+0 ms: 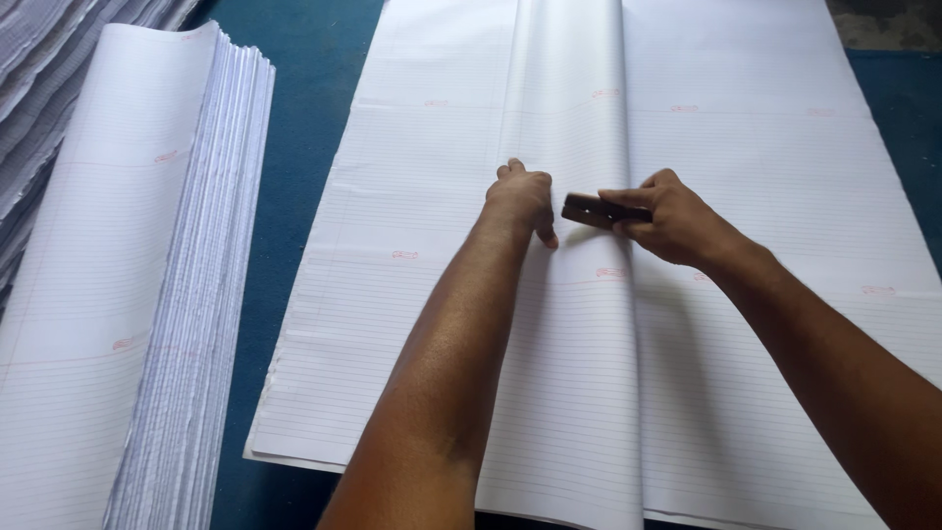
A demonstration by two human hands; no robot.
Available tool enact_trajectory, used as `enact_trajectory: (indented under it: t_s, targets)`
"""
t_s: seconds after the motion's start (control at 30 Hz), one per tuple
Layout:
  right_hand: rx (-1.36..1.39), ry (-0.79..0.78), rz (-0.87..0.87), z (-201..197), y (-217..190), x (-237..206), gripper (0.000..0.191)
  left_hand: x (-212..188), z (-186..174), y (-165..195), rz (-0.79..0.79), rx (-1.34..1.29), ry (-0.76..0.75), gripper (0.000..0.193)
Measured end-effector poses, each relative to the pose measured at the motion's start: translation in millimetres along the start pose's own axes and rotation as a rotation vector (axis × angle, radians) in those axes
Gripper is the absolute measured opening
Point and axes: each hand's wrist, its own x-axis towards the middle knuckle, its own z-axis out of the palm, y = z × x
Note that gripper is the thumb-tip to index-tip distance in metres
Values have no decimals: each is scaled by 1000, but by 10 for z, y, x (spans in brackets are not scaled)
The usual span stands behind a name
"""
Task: The person folds large lined paper sheets in half and uses a wooden block to press the crease. They repeat this process for multiple sheets, stacking the folded sheets to the side.
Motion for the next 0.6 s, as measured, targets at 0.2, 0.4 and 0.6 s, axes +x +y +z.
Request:
enact_trajectory:
  t_s: [0.2,0.4,0.6]
  targets:
    - [-56,-19,160,181,55,-36,49,53,116,-33,12,30,58,65]
    - [-3,110,24,384,213,-48,46,136,522,-19,12,96,334,44]
    - [5,193,-74,450,383,27,44,101,776,-116,96,78,487,56]
